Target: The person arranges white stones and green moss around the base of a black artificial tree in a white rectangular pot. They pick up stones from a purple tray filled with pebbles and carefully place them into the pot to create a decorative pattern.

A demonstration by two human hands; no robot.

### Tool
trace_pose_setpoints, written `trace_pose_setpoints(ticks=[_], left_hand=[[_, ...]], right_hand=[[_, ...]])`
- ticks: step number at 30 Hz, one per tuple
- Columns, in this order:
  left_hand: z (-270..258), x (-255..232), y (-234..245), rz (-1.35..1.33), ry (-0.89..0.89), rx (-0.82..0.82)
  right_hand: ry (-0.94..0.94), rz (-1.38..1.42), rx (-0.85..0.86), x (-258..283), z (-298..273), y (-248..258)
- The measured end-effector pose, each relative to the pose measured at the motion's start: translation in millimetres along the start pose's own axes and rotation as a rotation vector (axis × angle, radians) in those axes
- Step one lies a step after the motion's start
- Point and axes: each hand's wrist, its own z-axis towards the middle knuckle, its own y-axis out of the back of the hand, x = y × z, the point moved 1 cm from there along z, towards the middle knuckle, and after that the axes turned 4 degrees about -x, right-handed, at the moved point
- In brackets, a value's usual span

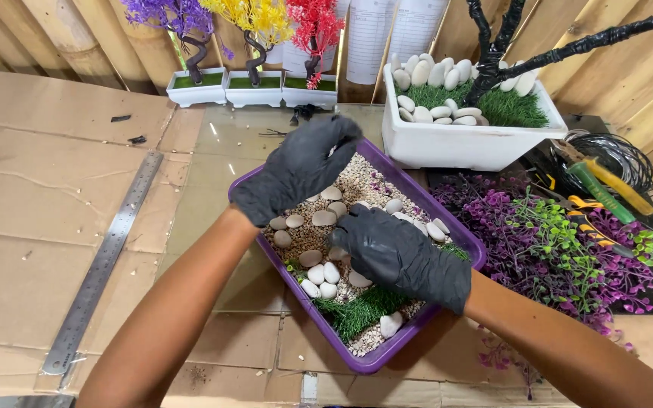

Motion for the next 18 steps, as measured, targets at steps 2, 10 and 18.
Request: trace_pose_setpoints(ticks=[2, 10, 18], left_hand=[[-19.2, 4.8, 24.1, 0.092, 0.207, 0.418], [-56.7, -15.9, 66.3, 0.277, 0.099, 0.725], [-70.0, -21.6, 56.4, 0.339, 0.017, 0.604]], right_hand=[[-0.066, 0.047, -0.112, -2.4, -12.4, 1.4], [-0.041, -0.985, -0.297, 62.4, -28.8, -142.2], [0.365, -2.345, -0.282, 133.6, -9.0, -236.7]])
